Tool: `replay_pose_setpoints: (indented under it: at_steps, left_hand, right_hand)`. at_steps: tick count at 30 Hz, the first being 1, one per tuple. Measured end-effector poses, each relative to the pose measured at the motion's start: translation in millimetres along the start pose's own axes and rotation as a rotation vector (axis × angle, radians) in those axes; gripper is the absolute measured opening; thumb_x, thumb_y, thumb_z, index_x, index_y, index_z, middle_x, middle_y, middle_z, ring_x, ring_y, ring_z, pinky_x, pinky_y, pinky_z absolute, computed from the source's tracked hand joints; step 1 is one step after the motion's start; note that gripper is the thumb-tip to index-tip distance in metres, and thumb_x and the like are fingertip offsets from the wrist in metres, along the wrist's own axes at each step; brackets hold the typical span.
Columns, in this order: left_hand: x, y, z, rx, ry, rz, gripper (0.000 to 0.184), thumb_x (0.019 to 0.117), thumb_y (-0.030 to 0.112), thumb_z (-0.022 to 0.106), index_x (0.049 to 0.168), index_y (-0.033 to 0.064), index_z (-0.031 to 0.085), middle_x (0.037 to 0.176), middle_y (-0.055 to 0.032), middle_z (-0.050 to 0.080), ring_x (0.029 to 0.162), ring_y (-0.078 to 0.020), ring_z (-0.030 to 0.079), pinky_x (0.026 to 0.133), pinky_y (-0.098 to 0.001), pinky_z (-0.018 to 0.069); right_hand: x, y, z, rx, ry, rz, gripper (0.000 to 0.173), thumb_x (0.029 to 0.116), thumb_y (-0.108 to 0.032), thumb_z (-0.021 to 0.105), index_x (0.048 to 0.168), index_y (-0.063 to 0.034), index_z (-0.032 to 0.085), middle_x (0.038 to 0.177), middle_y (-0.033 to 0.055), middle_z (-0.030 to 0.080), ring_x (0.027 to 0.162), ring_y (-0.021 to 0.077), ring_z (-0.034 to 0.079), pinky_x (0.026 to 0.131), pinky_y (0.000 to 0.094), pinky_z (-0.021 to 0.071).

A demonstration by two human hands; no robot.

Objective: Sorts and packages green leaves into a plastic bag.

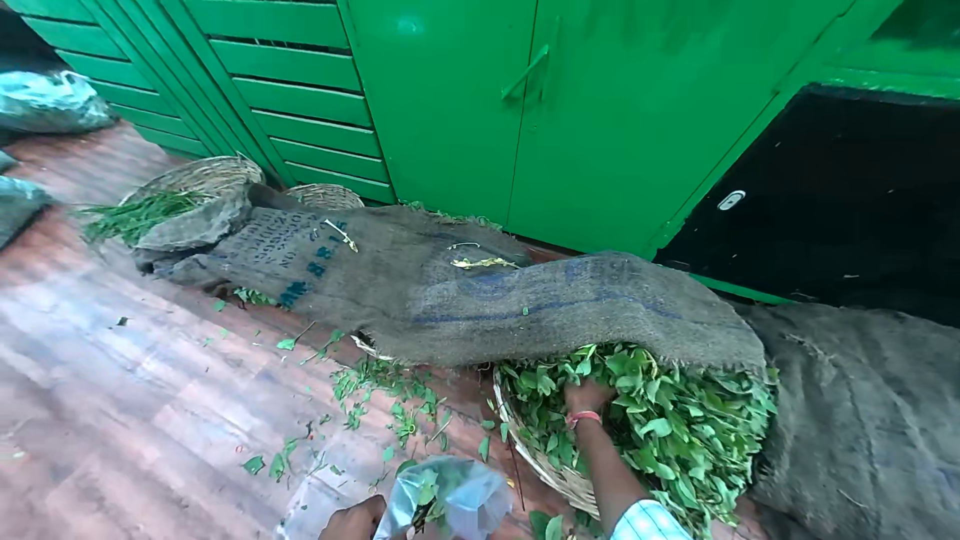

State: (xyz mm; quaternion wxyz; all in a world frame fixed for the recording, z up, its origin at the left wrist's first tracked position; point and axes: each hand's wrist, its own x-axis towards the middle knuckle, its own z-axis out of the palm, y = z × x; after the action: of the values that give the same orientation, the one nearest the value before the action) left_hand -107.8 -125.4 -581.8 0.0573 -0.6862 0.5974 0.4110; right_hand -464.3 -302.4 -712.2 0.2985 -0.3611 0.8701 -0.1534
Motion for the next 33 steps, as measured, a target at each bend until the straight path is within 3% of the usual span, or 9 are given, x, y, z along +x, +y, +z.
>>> replay_pose_setpoints:
  at_steps: [4,10,13,17,20,24,27,30,33]
  left_hand:
    - [2.6,-8.8,3.7,-0.228,0.072,0.04,0.042,0.091,0.035,0.076,0.104,-0.0035,0.065,0.082,-0.0165,0.07,0.075,-0.0309,0.069,0.075,-0.0536,0.0545]
    - [5.2,-10.0,3.0,-0.518,0.128,0.005,0.038,0.093,0.015,0.071,0.122,-0.0004,0.053,0.096,-0.0125,0.073,0.073,-0.0208,0.069,0.071,-0.0418,0.0563]
    - [7.6,-12.6,6.8,-0.519,0.109,0.01,0.038,0.0936,0.015,0.071,0.124,-0.0004,0.054,0.095,-0.0116,0.073,0.079,-0.0206,0.07,0.074,-0.0428,0.0567]
    - [10.6,-10.2,8.1,-0.476,0.077,0.045,0.037,0.094,0.016,0.07,0.124,-0.0018,0.056,0.093,-0.0117,0.073,0.083,-0.0212,0.07,0.081,-0.0451,0.0556]
    - [14.3,-8.2,10.4,-0.465,0.087,0.06,0.036,0.0937,0.017,0.07,0.122,-0.0003,0.057,0.093,-0.0102,0.073,0.083,-0.0196,0.07,0.081,-0.0437,0.0562]
    - [17.9,-3.7,9.9,-0.482,0.119,0.084,0.036,0.0928,0.017,0.071,0.122,-0.0003,0.06,0.094,-0.0098,0.073,0.083,-0.0196,0.07,0.078,-0.0429,0.057]
    - [19.3,-6.3,10.6,-0.49,0.121,0.084,0.034,0.0926,0.018,0.07,0.121,0.0021,0.06,0.095,-0.0082,0.073,0.083,-0.0188,0.071,0.077,-0.0422,0.0576]
    - [19.9,-13.4,13.7,-0.498,0.117,0.072,0.035,0.0921,0.02,0.07,0.122,0.0038,0.061,0.095,-0.0068,0.073,0.083,-0.018,0.071,0.077,-0.0422,0.0574]
    - [20.4,-20.8,17.9,-0.504,0.133,0.073,0.034,0.0912,0.021,0.07,0.121,0.0061,0.062,0.095,-0.0046,0.074,0.083,-0.0162,0.071,0.077,-0.0406,0.0583]
  right_hand:
    - [-4.3,16.8,-22.6,0.01,0.017,0.038,0.048,0.0976,-0.029,0.069,0.123,0.0114,0.065,0.136,0.0373,0.055,0.133,0.0491,0.05,0.113,0.0587,0.0379]
    - [-36.8,62.7,-80.1,0.026,0.119,-0.222,0.048,0.0825,-0.024,0.083,0.116,0.0083,0.069,0.114,0.0325,0.068,0.114,0.0461,0.064,0.101,0.0618,0.048]
    - [-46.4,69.8,-99.9,-0.17,-0.057,-0.179,0.062,0.0851,-0.042,0.081,0.124,0.0044,0.068,0.123,0.0298,0.067,0.123,0.0453,0.061,0.107,0.0619,0.044]
    - [-39.9,34.6,-90.2,-0.493,-0.271,-0.073,0.072,0.0945,-0.061,0.062,0.135,-0.0014,0.064,0.138,0.0272,0.061,0.134,0.046,0.053,0.111,0.0656,0.037]
    - [-30.5,7.0,-71.6,-0.384,-0.255,-0.071,0.076,0.0914,-0.061,0.066,0.141,-0.0038,0.059,0.143,0.0258,0.058,0.136,0.0443,0.051,0.114,0.0664,0.0331]
    - [-25.8,-0.9,-58.2,-0.301,-0.294,-0.06,0.081,0.0873,-0.059,0.072,0.138,0.002,0.058,0.131,0.0271,0.064,0.127,0.043,0.058,0.107,0.0609,0.044]
    - [-34.1,30.0,-68.7,-0.08,-0.366,-0.22,0.089,0.08,-0.06,0.081,0.138,0.0033,0.057,0.128,0.0241,0.065,0.124,0.0372,0.061,0.107,0.0572,0.0475]
    - [-50.7,81.5,-83.8,0.083,-0.417,-0.428,0.076,0.0856,-0.032,0.078,0.147,0.0025,0.047,0.139,0.0204,0.06,0.131,0.0272,0.058,0.112,0.0467,0.0474]
    - [-79.8,134.5,-84.9,0.288,-0.235,-0.504,0.046,0.0846,-0.001,0.064,0.13,0.0074,0.061,0.122,0.0188,0.071,0.111,0.0211,0.071,0.096,0.039,0.0598]
